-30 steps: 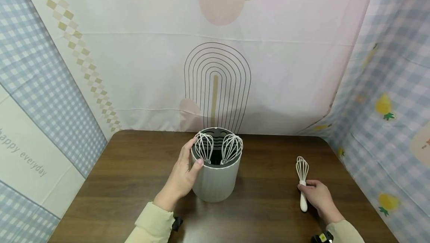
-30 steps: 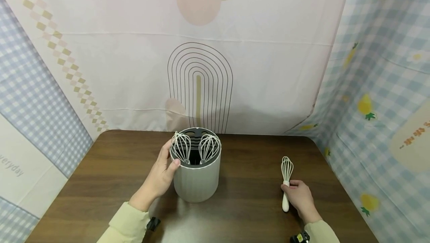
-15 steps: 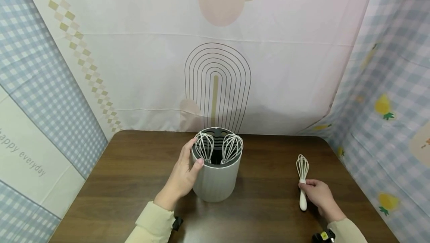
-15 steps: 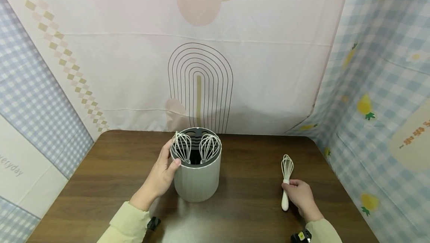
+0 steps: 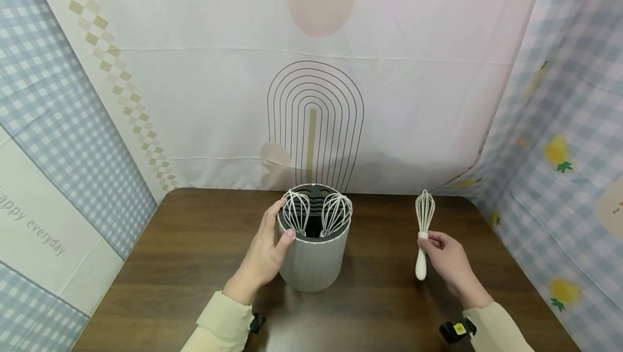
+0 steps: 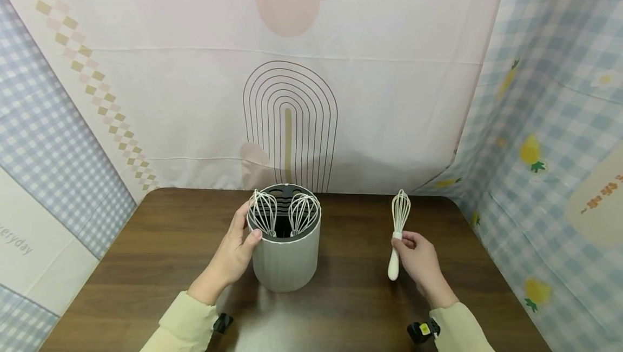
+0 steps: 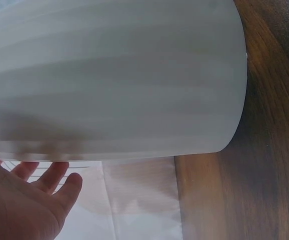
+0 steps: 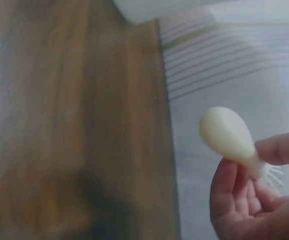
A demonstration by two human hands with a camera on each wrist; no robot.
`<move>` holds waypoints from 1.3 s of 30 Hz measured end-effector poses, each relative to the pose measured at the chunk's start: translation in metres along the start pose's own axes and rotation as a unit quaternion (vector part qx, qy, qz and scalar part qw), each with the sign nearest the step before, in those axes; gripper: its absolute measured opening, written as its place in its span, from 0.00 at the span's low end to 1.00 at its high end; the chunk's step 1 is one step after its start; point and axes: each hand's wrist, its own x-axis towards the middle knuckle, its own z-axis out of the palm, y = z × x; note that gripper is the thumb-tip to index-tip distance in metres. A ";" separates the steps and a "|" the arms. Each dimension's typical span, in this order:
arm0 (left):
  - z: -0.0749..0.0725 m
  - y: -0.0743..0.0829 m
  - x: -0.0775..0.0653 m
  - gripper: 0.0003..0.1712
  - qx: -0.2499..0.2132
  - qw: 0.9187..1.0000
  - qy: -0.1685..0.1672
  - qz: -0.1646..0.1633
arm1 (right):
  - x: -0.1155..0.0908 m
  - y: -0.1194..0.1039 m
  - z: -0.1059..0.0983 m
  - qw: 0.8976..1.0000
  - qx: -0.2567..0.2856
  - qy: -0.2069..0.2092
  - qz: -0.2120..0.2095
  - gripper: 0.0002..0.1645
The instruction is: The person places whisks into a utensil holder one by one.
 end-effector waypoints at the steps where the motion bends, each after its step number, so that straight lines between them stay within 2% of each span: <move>1: 0.000 0.000 0.000 0.38 0.000 1.000 0.000 0.000 | 0.000 -0.005 0.002 1.000 0.009 0.002 -0.006 0.36; 7: 0.000 -0.002 0.000 0.38 0.002 1.000 0.002 0.001 | -0.006 -0.035 0.010 0.995 0.086 0.002 -0.040 0.36; 15: 0.001 -0.002 0.001 0.38 0.001 1.000 0.002 0.007 | -0.017 -0.071 0.023 0.976 0.188 0.017 -0.110 0.28; 24: 0.001 -0.003 0.002 0.38 0.000 1.000 0.007 0.011 | -0.024 -0.099 0.033 0.946 0.263 0.017 -0.187 0.22; 29: 0.001 -0.002 0.001 0.38 0.001 1.000 0.005 0.005 | -0.026 -0.116 0.043 0.930 0.301 0.028 -0.206 0.20; 39: 0.001 -0.003 0.000 0.38 0.001 1.000 0.006 0.007 | -0.033 -0.141 0.062 0.888 0.386 0.032 -0.247 0.22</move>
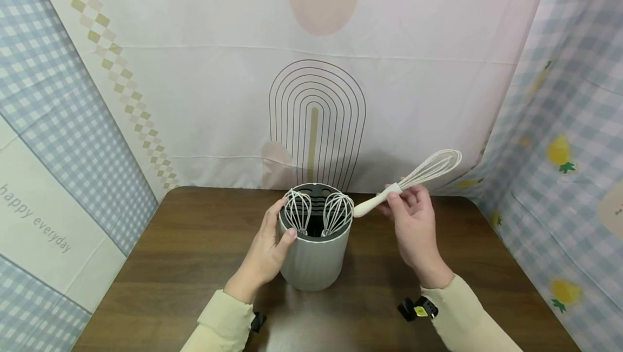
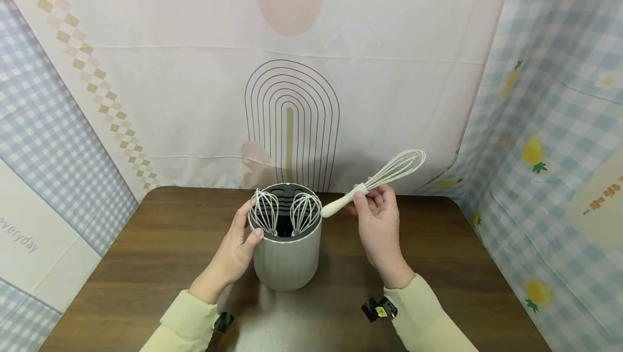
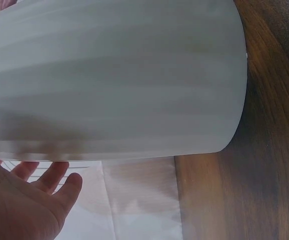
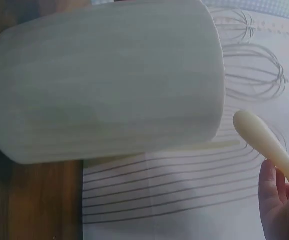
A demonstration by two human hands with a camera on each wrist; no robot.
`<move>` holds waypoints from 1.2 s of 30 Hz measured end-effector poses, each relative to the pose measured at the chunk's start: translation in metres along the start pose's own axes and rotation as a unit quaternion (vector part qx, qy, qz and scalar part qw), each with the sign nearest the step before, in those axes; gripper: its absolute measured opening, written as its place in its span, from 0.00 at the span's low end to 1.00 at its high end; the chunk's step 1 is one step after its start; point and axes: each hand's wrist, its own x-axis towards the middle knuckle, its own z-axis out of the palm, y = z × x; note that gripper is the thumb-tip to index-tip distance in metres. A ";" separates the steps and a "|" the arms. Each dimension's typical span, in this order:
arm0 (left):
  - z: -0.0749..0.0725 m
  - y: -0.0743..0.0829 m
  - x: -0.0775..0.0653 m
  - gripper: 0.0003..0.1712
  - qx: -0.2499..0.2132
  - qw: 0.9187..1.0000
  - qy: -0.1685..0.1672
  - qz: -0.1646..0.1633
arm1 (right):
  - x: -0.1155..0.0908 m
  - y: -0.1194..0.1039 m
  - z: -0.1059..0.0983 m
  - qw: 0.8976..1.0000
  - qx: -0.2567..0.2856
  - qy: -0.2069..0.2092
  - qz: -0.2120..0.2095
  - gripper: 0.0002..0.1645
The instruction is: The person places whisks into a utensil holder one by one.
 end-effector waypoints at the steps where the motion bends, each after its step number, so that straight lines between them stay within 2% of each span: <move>1: 0.000 0.000 0.000 0.38 0.000 1.000 0.000 0.001 | 0.000 0.000 0.003 1.000 0.006 -0.002 -0.002 0.22; 4: 0.000 -0.001 0.000 0.38 -0.001 1.000 0.000 0.001 | -0.001 0.001 0.010 1.000 0.004 -0.015 -0.007 0.22; 10: 0.001 -0.002 0.000 0.38 -0.002 1.000 -0.002 -0.001 | -0.005 0.005 0.022 0.997 -0.038 -0.060 -0.022 0.23; 15: 0.001 -0.001 0.000 0.38 -0.001 1.000 -0.002 -0.004 | -0.008 0.009 0.033 0.988 -0.097 -0.114 -0.043 0.22; 19: 0.001 -0.001 0.000 0.37 0.000 1.000 -0.003 -0.005 | -0.016 -0.005 0.048 0.979 -0.144 -0.138 -0.039 0.19; 22: 0.001 0.000 -0.001 0.37 0.000 1.000 -0.004 -0.005 | -0.021 -0.014 0.056 0.975 -0.167 -0.146 -0.030 0.18; 25: 0.002 0.000 -0.001 0.37 -0.001 1.000 -0.003 -0.004 | -0.022 -0.014 0.056 0.972 -0.175 -0.153 -0.028 0.17; 32: 0.002 -0.001 0.000 0.38 -0.001 1.000 0.000 0.000 | -0.020 -0.015 0.057 0.971 -0.179 -0.154 -0.017 0.22; 36: 0.002 -0.001 0.000 0.38 -0.001 1.000 0.001 0.002 | -0.019 -0.012 0.056 0.971 -0.180 -0.155 -0.030 0.24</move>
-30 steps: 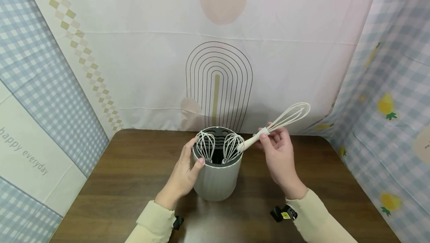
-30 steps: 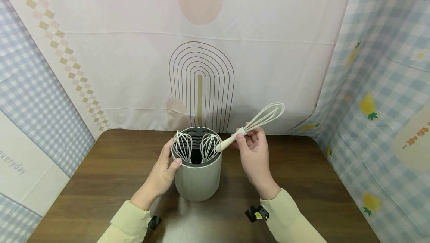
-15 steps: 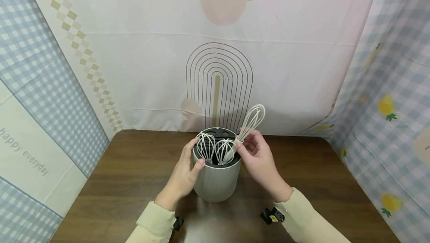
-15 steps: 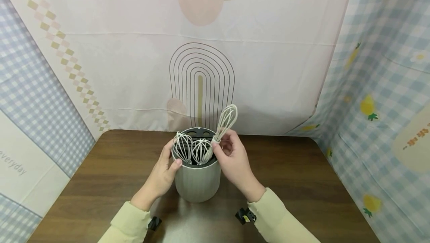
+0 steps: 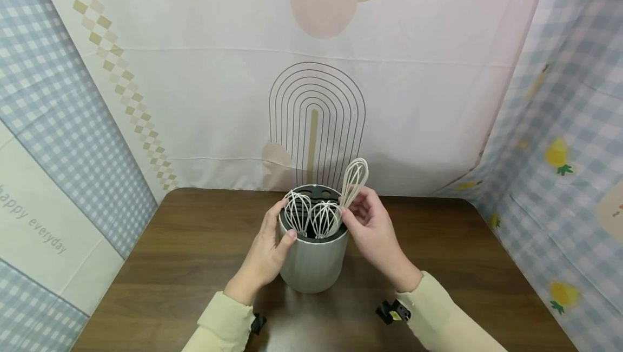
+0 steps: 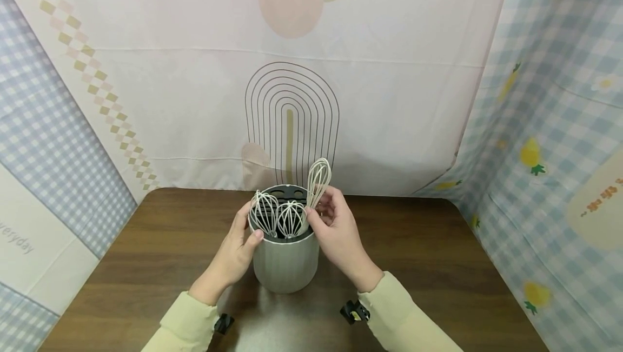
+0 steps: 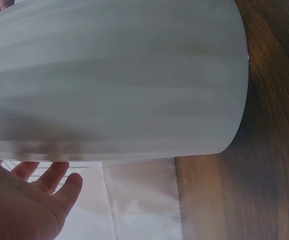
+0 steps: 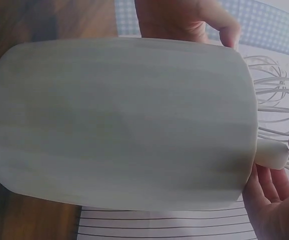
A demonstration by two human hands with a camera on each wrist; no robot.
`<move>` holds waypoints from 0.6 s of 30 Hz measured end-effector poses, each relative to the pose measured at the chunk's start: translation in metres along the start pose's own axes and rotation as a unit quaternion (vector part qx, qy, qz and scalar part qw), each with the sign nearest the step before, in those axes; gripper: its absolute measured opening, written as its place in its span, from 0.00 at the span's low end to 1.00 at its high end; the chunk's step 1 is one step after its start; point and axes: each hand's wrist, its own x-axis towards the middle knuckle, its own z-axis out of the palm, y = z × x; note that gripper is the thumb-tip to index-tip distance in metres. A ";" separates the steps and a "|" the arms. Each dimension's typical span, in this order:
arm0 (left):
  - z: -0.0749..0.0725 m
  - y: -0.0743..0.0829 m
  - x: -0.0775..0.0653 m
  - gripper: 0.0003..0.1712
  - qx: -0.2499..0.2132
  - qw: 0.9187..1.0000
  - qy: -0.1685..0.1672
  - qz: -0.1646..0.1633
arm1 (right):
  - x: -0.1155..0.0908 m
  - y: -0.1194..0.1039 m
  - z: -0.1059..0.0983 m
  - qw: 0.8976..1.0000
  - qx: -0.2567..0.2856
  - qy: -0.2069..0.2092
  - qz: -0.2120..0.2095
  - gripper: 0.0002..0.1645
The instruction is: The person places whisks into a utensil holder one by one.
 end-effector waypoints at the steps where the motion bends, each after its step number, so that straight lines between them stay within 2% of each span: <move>1: 0.000 0.000 0.000 0.38 -0.001 1.000 0.000 0.002 | 0.001 0.004 0.000 1.000 0.003 0.001 -0.004 0.25; 7: -0.002 0.000 0.003 0.38 0.000 1.000 0.002 0.006 | 0.004 0.029 -0.002 1.000 0.024 0.011 -0.014 0.29; 14: -0.001 -0.001 0.001 0.38 0.002 1.000 0.003 0.001 | 0.000 0.033 -0.005 1.000 0.024 0.001 -0.014 0.29; 18: -0.002 0.001 0.001 0.38 0.005 1.000 -0.001 0.001 | -0.003 0.034 -0.010 0.999 0.016 -0.003 -0.034 0.27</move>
